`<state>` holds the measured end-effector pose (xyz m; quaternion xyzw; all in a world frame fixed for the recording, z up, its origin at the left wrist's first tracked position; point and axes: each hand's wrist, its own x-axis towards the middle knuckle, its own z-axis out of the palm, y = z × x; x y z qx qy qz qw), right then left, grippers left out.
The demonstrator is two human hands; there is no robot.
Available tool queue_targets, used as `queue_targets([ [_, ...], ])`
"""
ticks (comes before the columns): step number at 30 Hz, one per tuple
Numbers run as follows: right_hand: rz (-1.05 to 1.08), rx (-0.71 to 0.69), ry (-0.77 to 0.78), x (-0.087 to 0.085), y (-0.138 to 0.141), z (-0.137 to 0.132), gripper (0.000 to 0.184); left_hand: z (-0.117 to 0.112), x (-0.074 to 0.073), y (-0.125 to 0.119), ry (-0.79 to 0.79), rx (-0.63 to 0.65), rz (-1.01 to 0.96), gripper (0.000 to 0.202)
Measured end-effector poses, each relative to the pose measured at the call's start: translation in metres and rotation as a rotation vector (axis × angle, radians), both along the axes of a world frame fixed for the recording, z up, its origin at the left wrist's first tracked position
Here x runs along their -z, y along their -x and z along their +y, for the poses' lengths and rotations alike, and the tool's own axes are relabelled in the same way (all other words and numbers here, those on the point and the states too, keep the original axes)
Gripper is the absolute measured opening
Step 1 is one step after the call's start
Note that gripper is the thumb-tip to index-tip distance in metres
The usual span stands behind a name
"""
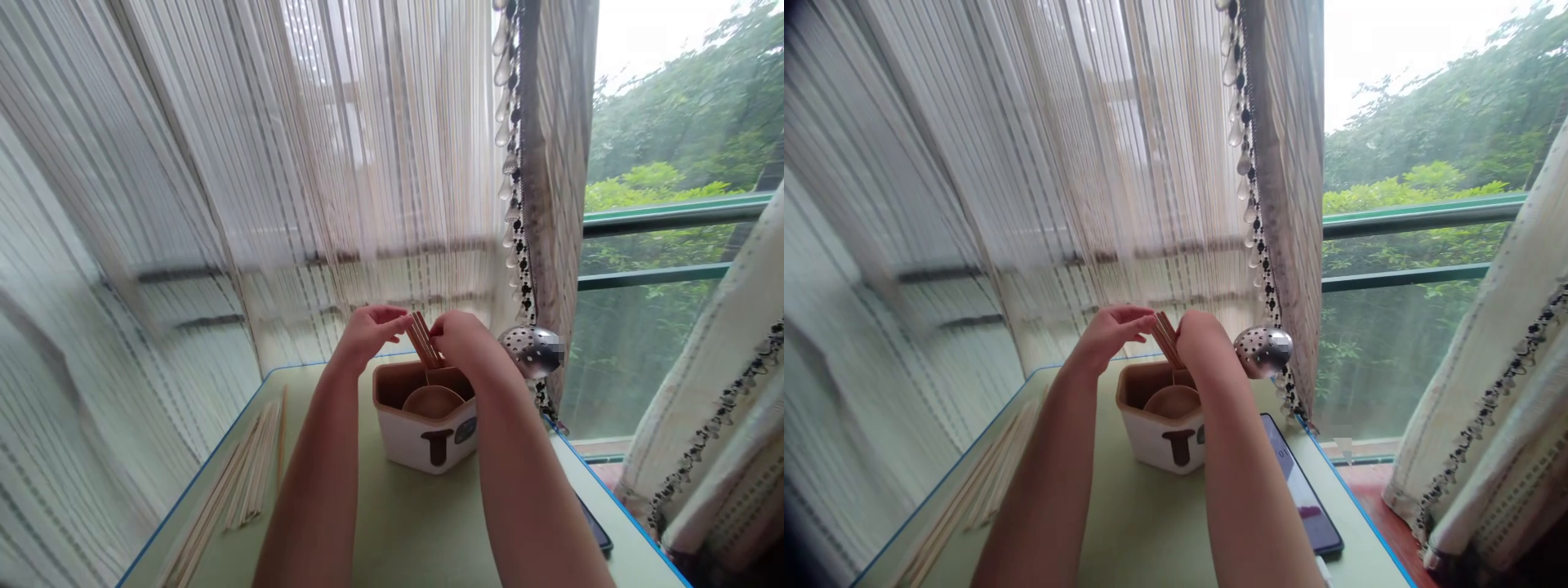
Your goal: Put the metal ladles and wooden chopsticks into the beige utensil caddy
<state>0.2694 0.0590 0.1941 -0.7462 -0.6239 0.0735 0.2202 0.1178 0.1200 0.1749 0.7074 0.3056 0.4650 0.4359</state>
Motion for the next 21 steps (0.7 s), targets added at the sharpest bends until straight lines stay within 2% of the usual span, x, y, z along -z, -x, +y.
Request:
queue_targets([
  [4, 0.009, -0.040, -0.024, 0.000, -0.001, -0.002, 0.018, -0.005, -0.004, 0.010, 0.000, 0.099, 0.164, 0.033],
  [9, -0.052, -0.025, -0.017, -0.004, -0.002, -0.007, 0.019, -0.007, -0.002, 0.000, -0.023, 0.072, 0.176, 0.029],
  [13, -0.086, -0.031, -0.140, -0.010, -0.004, -0.021, 0.021, -0.009, 0.000, -0.003, -0.100, 0.043, 0.266, 0.027],
  [15, -0.083, -0.048, -0.235, -0.015, -0.002, -0.034, 0.023, -0.015, -0.001, 0.002, -0.171, -0.067, 0.331, 0.029],
  [18, -0.037, -0.118, -0.394, -0.022, 0.010, -0.057, 0.022, -0.028, -0.001, 0.020, -0.259, -0.312, 0.411, 0.036],
  [21, 0.076, -0.332, -0.490, -0.025, 0.036, -0.075, 0.021, -0.044, 0.008, 0.051, -0.287, -0.509, 0.387, 0.041],
])
